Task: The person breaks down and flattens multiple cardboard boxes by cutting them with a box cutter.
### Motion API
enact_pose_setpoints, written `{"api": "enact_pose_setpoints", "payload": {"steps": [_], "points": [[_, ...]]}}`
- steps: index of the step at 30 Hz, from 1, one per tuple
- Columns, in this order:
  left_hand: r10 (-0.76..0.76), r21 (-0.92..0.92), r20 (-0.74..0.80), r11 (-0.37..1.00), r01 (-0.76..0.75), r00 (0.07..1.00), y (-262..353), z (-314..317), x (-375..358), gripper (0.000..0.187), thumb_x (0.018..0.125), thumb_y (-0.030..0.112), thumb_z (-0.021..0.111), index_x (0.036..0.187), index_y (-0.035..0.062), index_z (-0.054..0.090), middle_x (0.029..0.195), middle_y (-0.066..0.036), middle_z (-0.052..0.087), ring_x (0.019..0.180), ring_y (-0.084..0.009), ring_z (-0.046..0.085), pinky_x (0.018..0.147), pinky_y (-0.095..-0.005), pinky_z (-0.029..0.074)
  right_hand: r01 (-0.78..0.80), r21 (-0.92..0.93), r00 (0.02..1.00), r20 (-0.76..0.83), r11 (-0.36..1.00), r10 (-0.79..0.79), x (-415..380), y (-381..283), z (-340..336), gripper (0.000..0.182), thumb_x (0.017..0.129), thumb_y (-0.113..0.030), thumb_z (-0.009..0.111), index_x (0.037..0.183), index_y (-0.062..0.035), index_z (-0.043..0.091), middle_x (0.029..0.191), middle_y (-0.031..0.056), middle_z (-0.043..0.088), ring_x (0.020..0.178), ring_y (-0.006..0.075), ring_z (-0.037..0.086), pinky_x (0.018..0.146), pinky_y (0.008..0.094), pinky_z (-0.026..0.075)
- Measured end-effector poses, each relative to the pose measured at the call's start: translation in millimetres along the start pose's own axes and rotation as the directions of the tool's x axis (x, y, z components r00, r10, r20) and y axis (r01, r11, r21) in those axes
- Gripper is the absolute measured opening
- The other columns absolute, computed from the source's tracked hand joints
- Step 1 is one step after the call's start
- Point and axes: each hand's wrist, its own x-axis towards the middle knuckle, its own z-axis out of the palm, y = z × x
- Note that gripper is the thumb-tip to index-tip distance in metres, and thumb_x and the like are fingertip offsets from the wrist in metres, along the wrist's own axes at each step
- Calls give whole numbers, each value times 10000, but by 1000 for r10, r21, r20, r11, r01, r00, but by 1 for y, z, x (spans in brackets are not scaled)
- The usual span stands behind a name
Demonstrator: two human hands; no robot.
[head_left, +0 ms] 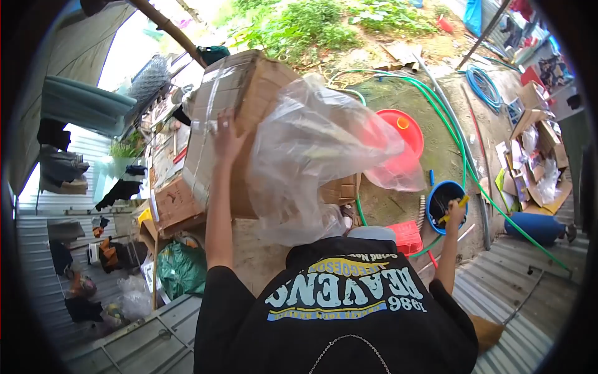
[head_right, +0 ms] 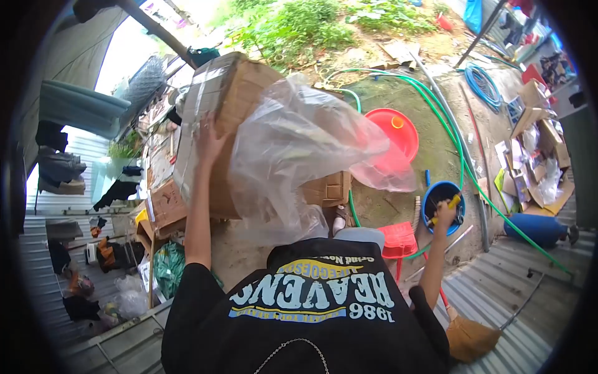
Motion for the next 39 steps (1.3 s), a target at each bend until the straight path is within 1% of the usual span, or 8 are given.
{"api": "enact_pose_setpoints", "payload": {"steps": [2, 6, 9, 18, 23, 28, 33, 39], "points": [[283, 625, -42, 756, -196, 958, 37, 27, -20, 484, 821, 228, 500, 1234, 16, 363, 1245, -191, 379, 1150, -297, 397, 958, -396, 328, -15, -157, 993, 117, 987, 34, -7, 0, -28, 126, 780, -92, 513, 882, -113, 442, 606, 11, 471, 361, 42, 346, 322, 195, 298], [424, -361, 351, 884, -298, 835, 58, 135, -71, 474, 821, 223, 473, 1255, 61, 370, 1279, -188, 367, 1186, -301, 365, 1002, -487, 220, -5, -275, 996, 86, 961, 30, -16, 11, -4, 248, 844, -287, 521, 969, -111, 399, 712, 34, 498, 363, 49, 344, 300, 201, 271], [442, -150, 583, 883, -444, 682, 111, 137, -91, 503, 786, 300, 515, 1251, 142, 405, 1301, -180, 353, 1203, -290, 352, 1018, -489, 173, 602, -340, 792, 367, 723, -487, -8, 30, 42, 358, 860, -355, 488, 1060, -77, 385, 711, 43, 496, 459, 91, 387, 392, 233, 321], [324, 91, 741, 820, -565, 589, 112, 155, -130, 515, 737, 359, 551, 1213, 182, 460, 1327, -164, 325, 1251, -280, 276, 1030, -488, 111, 293, -241, 546, 837, 925, 45, -136, -69, 261, 301, 902, -343, 371, 854, -47, 391, 575, 64, 471, 412, 163, 496, 379, 291, 417], [148, -390, 684, 902, 186, 714, 106, 165, -217, 411, 758, 275, 533, 1126, 94, 516, 1248, -142, 423, 1153, -300, 392, 960, -400, 309, 83, -294, 586, 787, 952, 192, -151, -1, 338, 265, 871, -299, 450, 906, -39, 414, 645, 69, 486, 411, 152, 484, 377, 280, 413], [-29, -371, 522, 892, 258, 853, 84, 123, -337, 313, 797, 206, 524, 1077, 67, 527, 1111, -112, 526, 1044, -264, 489, 866, -350, 392, -51, -307, 597, 754, 950, 275, -160, 34, 354, 287, 846, -288, 481, 950, -28, 417, 723, 102, 502, 397, 167, 503, 367, 295, 425], [-594, -703, 485, 172, 690, 642, 86, 99, -365, 199, 833, 107, 497, 989, -6, 545, 921, -66, 584, 839, -133, 547, 751, -242, 422, 172, -296, 534, 829, 940, 164, -188, 11, 342, 254, 868, -237, 461, 956, -6, 401, 725, 97, 513, 404, 158, 514, 367, 279, 420], [-661, -656, 510, 114, 746, 550, 58, 65, -344, 246, 868, 200, 465, 1023, 24, 539, 921, -54, 594, 813, -126, 565, 713, -245, 423, 311, -350, 437, 878, 884, 195, -178, 52, 298, 232, 874, -247, 456, 958, -36, 409, 649, 76, 515, 408, 150, 504, 372, 279, 396]]}}
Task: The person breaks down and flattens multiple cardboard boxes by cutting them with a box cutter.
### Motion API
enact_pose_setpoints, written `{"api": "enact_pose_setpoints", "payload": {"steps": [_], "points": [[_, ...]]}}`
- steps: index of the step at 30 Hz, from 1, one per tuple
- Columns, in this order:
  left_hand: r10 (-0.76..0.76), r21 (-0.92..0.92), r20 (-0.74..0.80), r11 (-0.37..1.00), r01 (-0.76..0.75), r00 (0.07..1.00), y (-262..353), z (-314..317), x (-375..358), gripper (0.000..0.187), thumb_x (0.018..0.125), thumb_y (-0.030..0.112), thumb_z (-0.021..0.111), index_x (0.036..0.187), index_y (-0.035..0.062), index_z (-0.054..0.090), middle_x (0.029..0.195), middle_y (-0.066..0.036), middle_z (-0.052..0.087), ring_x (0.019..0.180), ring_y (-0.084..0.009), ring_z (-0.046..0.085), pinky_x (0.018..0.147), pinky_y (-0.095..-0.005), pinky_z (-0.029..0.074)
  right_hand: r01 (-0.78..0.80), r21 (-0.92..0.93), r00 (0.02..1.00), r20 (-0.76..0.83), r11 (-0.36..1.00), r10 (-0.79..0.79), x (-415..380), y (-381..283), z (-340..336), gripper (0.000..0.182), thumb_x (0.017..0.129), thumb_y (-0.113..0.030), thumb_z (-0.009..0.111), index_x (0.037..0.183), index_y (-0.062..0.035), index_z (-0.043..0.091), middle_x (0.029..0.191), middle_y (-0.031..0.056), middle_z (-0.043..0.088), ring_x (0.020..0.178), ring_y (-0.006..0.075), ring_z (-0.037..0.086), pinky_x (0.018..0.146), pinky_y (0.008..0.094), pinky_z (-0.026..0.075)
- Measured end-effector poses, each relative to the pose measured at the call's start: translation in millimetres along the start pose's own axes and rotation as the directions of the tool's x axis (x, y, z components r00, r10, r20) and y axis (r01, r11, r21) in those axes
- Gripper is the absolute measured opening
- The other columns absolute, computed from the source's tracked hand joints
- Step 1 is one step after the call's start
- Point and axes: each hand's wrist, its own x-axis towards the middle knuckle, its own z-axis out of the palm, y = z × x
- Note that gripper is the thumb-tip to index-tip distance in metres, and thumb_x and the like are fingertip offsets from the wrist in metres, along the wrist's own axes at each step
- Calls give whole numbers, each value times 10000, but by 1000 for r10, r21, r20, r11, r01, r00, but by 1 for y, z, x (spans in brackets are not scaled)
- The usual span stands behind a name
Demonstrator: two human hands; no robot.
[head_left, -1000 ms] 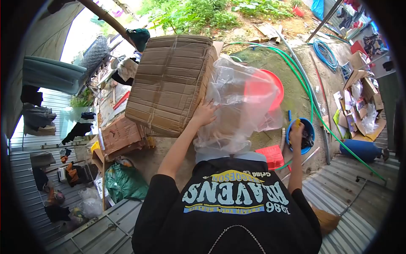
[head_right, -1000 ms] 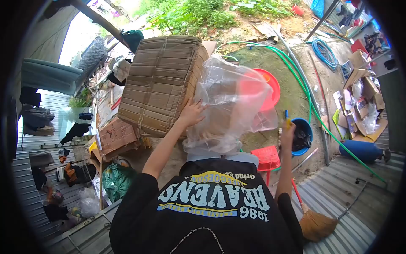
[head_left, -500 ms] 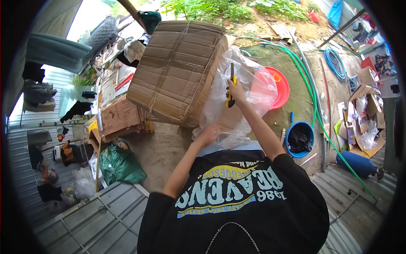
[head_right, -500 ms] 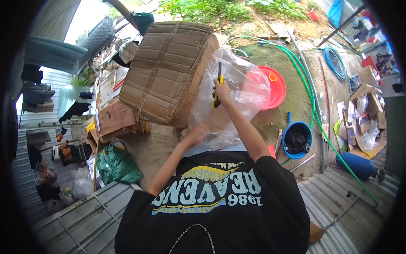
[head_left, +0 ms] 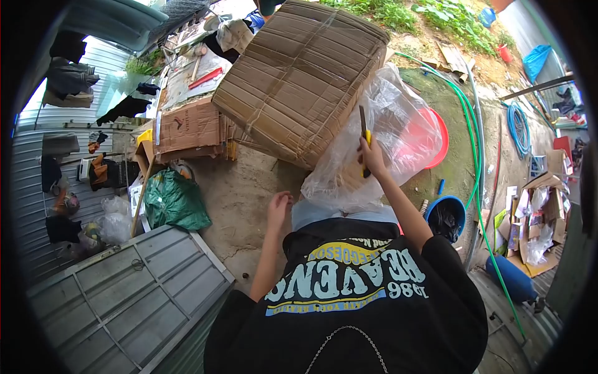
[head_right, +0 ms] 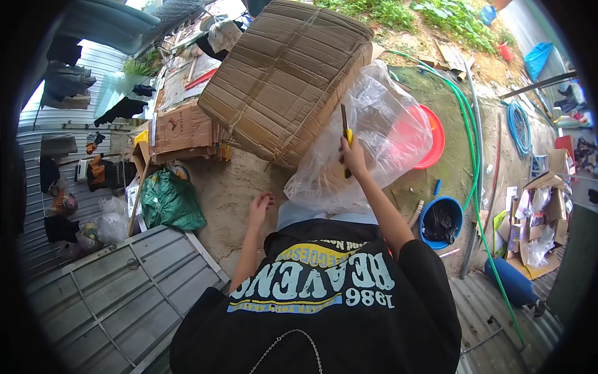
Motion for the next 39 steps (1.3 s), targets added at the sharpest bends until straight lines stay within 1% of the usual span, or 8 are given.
{"api": "enact_pose_setpoints", "payload": {"steps": [2, 4, 16, 20, 26, 29, 31, 39], "points": [[-48, -26, -31, 999, 47, 998, 17, -15, 10, 230, 868, 183, 461, 1015, 23, 537, 903, -55, 590, 800, -126, 564, 698, -244, 427, -19, -114, 999, 32, 993, 23, -11, 28, -9, 225, 872, -247, 461, 962, -48, 410, 602, 73, 506, 407, 158, 504, 372, 285, 392], [-98, -56, -67, 994, 94, 993, 32, -29, 19, 215, 869, 166, 456, 1006, 22, 536, 885, -55, 587, 786, -126, 563, 682, -244, 431, 161, -634, 967, -52, 756, -249, -23, 52, -17, 266, 858, -266, 464, 950, -25, 401, 659, 233, 549, 570, 395, 551, 506, 443, 432], [-12, -24, -20, 1000, 11, 1000, 103, -97, 105, 348, 820, 181, 532, 1139, 58, 467, 1020, -72, 551, 907, -178, 555, 775, -285, 416, -202, -635, 975, -201, 746, 93, -104, 115, -26, 305, 845, -316, 466, 936, -27, 431, 770, 270, 552, 747, 450, 524, 614, 508, 385], [705, 801, 134, 337, -496, 697, 168, -115, 147, 763, 627, 253, 731, 1256, 131, 317, 1210, -122, 352, 1133, -284, 371, 916, -391, 348, -262, -614, 912, -411, 745, -18, -126, 67, 3, 297, 854, -313, 456, 930, -27, 428, 753, 260, 552, 720, 440, 527, 592, 497, 385], [571, 681, 653, -154, -716, 499, 224, -123, 206, 850, 558, 299, 759, 1265, 150, 312, 1272, -135, 287, 1182, -342, 312, 985, -395, 305, -92, -485, 804, -551, 869, -223, -127, 5, 63, 276, 871, -294, 446, 946, -28, 440, 686, 229, 523, 644, 412, 520, 548, 462, 364], [371, 540, 768, 63, -839, 522, 215, -120, 234, 817, 546, 318, 757, 1240, 140, 364, 1296, -155, 291, 1190, -342, 323, 987, -397, 315, -82, -470, 831, -519, 879, -200, -121, -26, 99, 267, 867, -274, 459, 954, -22, 443, 714, 218, 518, 656, 391, 521, 545, 436, 362], [406, 475, 817, -68, -878, 410, 209, -123, 247, 774, 533, 305, 760, 1197, 104, 417, 1264, -179, 363, 1160, -340, 380, 964, -396, 348, 159, -486, 850, -376, 860, -369, -121, -49, 123, 240, 857, -244, 481, 910, -11, 459, 683, 203, 509, 586, 339, 493, 527, 406, 361], [444, 262, 890, -317, -912, 102, 234, -132, 274, 437, 640, 87, 636, 1051, 32, 501, 1087, -187, 531, 1024, -318, 520, 867, -376, 446, 43, -237, 719, -667, 970, -195, -123, -24, 125, 242, 829, -239, 534, 854, 0, 502, 542, 77, 445, 468, 161, 409, 447, 305, 333]]}}
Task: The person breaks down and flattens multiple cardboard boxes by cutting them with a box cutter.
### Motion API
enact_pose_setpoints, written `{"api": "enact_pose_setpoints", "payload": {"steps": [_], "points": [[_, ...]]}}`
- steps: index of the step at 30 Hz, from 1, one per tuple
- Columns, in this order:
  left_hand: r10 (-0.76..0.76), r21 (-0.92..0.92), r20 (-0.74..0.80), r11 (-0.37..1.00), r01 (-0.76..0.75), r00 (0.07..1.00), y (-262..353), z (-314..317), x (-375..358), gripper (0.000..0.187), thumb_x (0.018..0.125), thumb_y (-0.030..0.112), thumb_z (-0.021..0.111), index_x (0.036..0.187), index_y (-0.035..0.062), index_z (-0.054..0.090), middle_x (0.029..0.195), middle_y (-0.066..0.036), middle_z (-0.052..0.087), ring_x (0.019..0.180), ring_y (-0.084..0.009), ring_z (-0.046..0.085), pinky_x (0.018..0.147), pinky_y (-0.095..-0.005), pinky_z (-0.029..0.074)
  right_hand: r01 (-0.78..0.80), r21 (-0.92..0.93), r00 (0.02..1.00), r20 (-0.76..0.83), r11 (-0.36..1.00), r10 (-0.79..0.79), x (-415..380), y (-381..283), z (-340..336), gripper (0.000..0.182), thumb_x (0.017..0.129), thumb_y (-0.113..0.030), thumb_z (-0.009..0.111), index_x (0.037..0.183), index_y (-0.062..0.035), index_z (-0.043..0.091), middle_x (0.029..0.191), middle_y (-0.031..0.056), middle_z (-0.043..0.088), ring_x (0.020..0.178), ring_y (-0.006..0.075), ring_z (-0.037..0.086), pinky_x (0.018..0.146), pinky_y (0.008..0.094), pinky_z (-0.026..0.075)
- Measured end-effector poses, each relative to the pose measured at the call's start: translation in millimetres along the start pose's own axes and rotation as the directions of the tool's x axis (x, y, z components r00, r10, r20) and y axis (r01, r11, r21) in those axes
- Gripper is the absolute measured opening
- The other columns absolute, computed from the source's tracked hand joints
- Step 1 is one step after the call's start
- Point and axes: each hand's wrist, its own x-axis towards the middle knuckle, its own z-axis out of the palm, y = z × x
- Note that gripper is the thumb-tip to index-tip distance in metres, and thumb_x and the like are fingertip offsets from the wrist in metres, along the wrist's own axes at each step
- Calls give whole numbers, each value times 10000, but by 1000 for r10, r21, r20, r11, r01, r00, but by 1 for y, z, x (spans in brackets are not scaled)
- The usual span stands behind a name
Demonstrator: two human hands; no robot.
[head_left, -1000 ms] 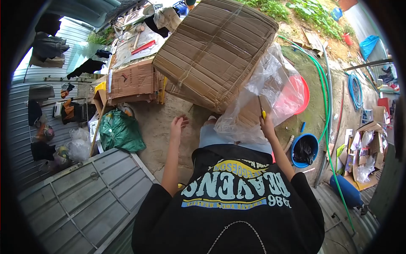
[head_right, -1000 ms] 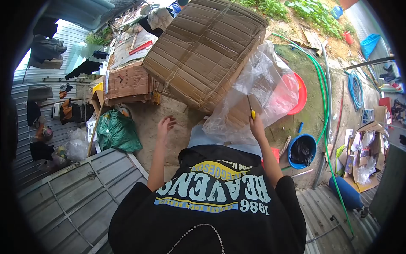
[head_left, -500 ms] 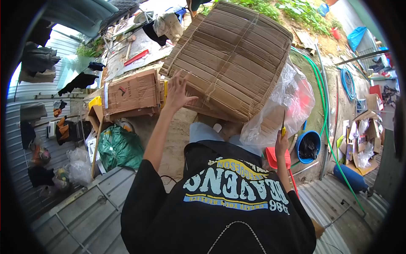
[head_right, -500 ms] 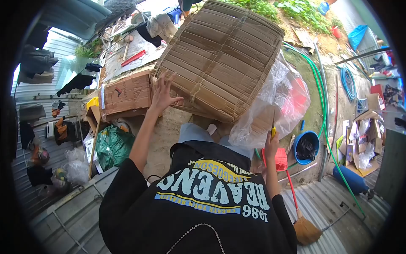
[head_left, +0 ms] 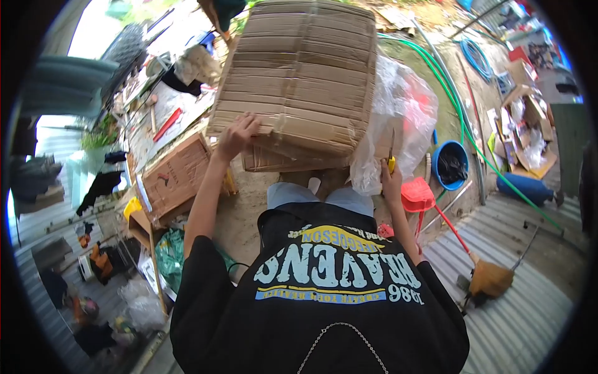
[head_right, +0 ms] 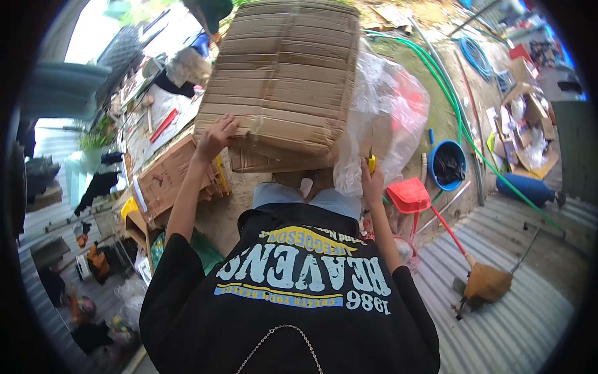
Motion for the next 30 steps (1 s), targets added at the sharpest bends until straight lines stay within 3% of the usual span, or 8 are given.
{"api": "enact_pose_setpoints", "payload": {"steps": [3, 7, 10, 16, 19, 22, 26, 30], "points": [[-66, -3, -132, 998, 66, 989, -3, -25, 18, 301, 674, -24, 548, 968, 36, 535, 1018, -136, 576, 974, -286, 555, 809, -349, 484, -383, 346, 923, 99, 857, 372, -2, -3, 11, 326, 810, -311, 569, 926, -7, 541, 592, 14, 484, 479, 84, 449, 421, 245, 348], [-106, -30, -178, 994, 102, 978, -16, -47, 37, 319, 657, -22, 577, 965, 53, 542, 957, -120, 573, 908, -285, 572, 726, -349, 486, -19, -56, 984, -179, 998, 9, 19, 2, 72, 425, 738, -372, 612, 946, -6, 551, 653, 161, 576, 571, 301, 567, 533, 401, 432], [-155, 86, -221, 980, 178, 963, -35, -58, 45, 236, 697, -45, 526, 884, 91, 574, 850, -70, 564, 778, -268, 580, 629, -354, 472, -202, -262, 979, -59, 944, 193, 47, 21, 73, 395, 710, -323, 613, 976, -40, 540, 706, 223, 577, 681, 403, 557, 615, 485, 423], [-238, 196, -280, 934, 298, 930, -80, -77, 27, 100, 774, 33, 519, 834, 91, 574, 773, -66, 558, 689, -277, 574, 556, -340, 442, 306, -476, 951, 112, 825, -288, 102, -40, -35, 261, 710, -200, 589, 917, -76, 488, 613, 184, 555, 585, 353, 566, 510, 439, 439], [-358, 10, -365, 921, 388, 860, -131, -89, -20, 154, 795, -12, 458, 863, 55, 579, 773, -95, 584, 726, -223, 598, 627, -306, 465, 269, -667, 915, -48, 695, -401, 132, 8, -130, 358, 761, -237, 565, 1073, -86, 476, 572, 151, 547, 512, 329, 557, 442, 418, 430], [-492, -59, -317, 864, 500, 811, -142, -109, -59, 204, 803, -17, 440, 909, 60, 597, 836, -131, 614, 773, -245, 602, 666, -338, 454, -91, -870, 912, -268, 485, -310, 175, 85, -243, 334, 808, -230, 488, 1101, -70, 484, 565, 169, 548, 548, 353, 566, 481, 440, 454], [-611, -108, -187, 791, 602, 770, -138, -72, -89, 210, 822, 18, 450, 948, 73, 608, 832, -141, 611, 773, -256, 594, 663, -337, 442, -383, -703, 739, -623, 599, -258, 184, 92, -370, 338, 791, -278, 484, 1007, -19, 503, 758, 219, 586, 728, 400, 564, 625, 469, 459], [-656, -267, -288, 754, 600, 697, -131, -45, -102, 190, 831, 49, 480, 974, 68, 604, 840, -142, 597, 771, -280, 576, 664, -339, 440, -774, -274, 301, -952, 571, -50, 147, 94, -568, 354, 731, -307, 570, 937, -21, 603, 904, 124, 618, 820, 269, 601, 670, 356, 465]]}}
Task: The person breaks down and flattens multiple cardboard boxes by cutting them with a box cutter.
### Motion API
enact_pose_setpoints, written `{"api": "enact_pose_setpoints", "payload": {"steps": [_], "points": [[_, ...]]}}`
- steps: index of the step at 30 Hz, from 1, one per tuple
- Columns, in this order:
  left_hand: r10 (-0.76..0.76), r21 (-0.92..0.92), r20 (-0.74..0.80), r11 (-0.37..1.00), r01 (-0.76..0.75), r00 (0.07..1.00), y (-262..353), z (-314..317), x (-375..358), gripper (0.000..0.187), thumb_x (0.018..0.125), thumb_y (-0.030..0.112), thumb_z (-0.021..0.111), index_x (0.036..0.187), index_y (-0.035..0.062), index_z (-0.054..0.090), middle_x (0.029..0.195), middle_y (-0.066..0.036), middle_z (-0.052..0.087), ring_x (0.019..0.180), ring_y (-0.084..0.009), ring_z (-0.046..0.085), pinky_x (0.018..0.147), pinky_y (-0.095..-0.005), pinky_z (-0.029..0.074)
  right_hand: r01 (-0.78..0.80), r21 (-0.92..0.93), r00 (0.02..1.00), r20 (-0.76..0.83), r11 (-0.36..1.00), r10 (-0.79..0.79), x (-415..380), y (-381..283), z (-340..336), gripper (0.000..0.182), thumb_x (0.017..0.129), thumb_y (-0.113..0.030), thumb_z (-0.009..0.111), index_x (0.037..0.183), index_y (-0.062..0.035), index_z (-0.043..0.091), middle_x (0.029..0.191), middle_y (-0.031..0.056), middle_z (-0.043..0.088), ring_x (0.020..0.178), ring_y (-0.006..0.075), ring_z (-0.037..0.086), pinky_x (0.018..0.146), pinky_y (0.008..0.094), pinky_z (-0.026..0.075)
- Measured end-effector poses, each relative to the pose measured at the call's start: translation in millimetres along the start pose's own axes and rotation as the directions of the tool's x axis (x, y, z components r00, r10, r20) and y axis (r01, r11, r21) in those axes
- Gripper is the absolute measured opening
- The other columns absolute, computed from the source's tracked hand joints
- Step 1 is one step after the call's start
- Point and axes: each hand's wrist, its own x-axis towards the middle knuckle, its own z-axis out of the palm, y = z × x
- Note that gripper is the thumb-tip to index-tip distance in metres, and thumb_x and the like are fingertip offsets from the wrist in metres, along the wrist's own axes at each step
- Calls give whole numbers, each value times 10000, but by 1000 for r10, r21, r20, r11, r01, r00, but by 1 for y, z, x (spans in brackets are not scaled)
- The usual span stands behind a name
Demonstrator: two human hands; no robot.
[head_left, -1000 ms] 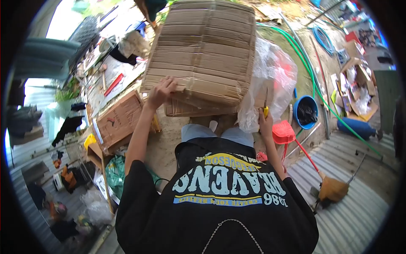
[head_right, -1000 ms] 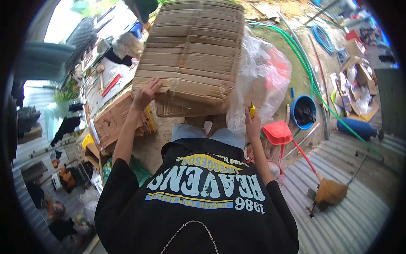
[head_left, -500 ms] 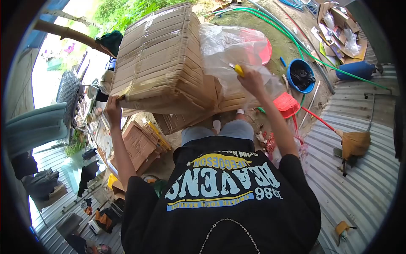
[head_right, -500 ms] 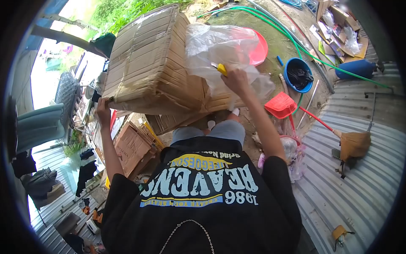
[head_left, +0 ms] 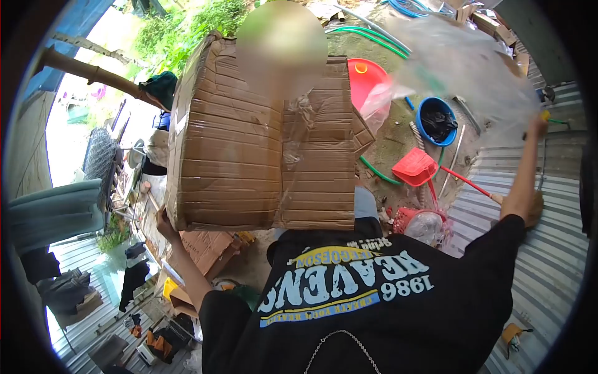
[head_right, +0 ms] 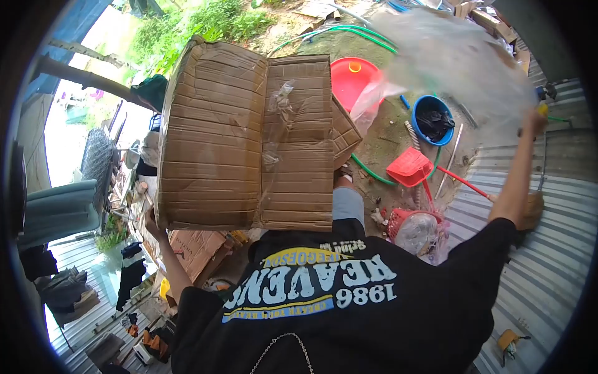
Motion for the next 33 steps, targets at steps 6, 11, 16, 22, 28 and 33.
{"api": "enact_pose_setpoints", "payload": {"steps": [6, 11, 16, 22, 28, 33], "points": [[41, 144, -103, 989, -26, 994, 92, 33, -48, 255, 842, 70, 466, 1074, 88, 569, 952, -117, 558, 867, -286, 543, 695, -361, 433, 143, 595, 989, -103, 791, -102, 90, 20, -115, 350, 743, -299, 559, 925, -6, 622, 917, 94, 614, 802, 202, 584, 685, 320, 456], [80, 183, 396, 970, -163, 915, 196, 72, -90, 352, 727, 91, 588, 1077, 57, 558, 1013, -119, 542, 890, -293, 538, 767, -389, 425, 164, 698, 960, 49, 697, -274, 58, -65, -160, 235, 820, -173, 504, 985, -16, 562, 916, 88, 605, 840, 166, 574, 740, 290, 443], [160, 47, 520, 976, -215, 839, 367, 94, -63, 526, 699, 121, 620, 1185, 24, 442, 1110, -156, 493, 1047, -314, 461, 884, -385, 368, 123, 894, 813, 158, 430, -561, 8, -110, -198, 291, 827, -220, 522, 997, 12, 567, 934, 60, 596, 898, 129, 558, 790, 262, 425], [628, -655, 92, 622, -428, 773, 626, 199, -63, 1002, 561, 379, 762, 1305, 4, 206, 1321, -219, 250, 1235, -366, 225, 1010, -442, 213, -91, 919, 669, 343, 384, -660, 2, -72, -268, 328, 836, -229, 506, 1078, -10, 540, 978, 61, 585, 934, 126, 543, 819, 255, 415], [704, -890, -81, 267, -369, 706, 762, 266, -14, 574, 640, -117, 409, 1162, 110, 477, 930, -218, 577, 929, -331, 558, 770, -405, 447, -266, 786, 588, 591, 558, -552, 0, -25, -291, 329, 824, -285, 539, 1031, -29, 540, 874, 20, 557, 793, 88, 523, 712, 231, 422], [479, -807, 529, 539, 241, 700, 705, 213, 20, 233, 807, 262, 532, 720, 60, 607, 484, 28, 393, 385, -64, 354, 350, -232, 280, -120, 790, 783, 447, 602, -432, 40, 82, -149, 305, 810, -299, 575, 954, -30, 553, 765, -4, 528, 691, 69, 484, 616, 221, 410]]}}
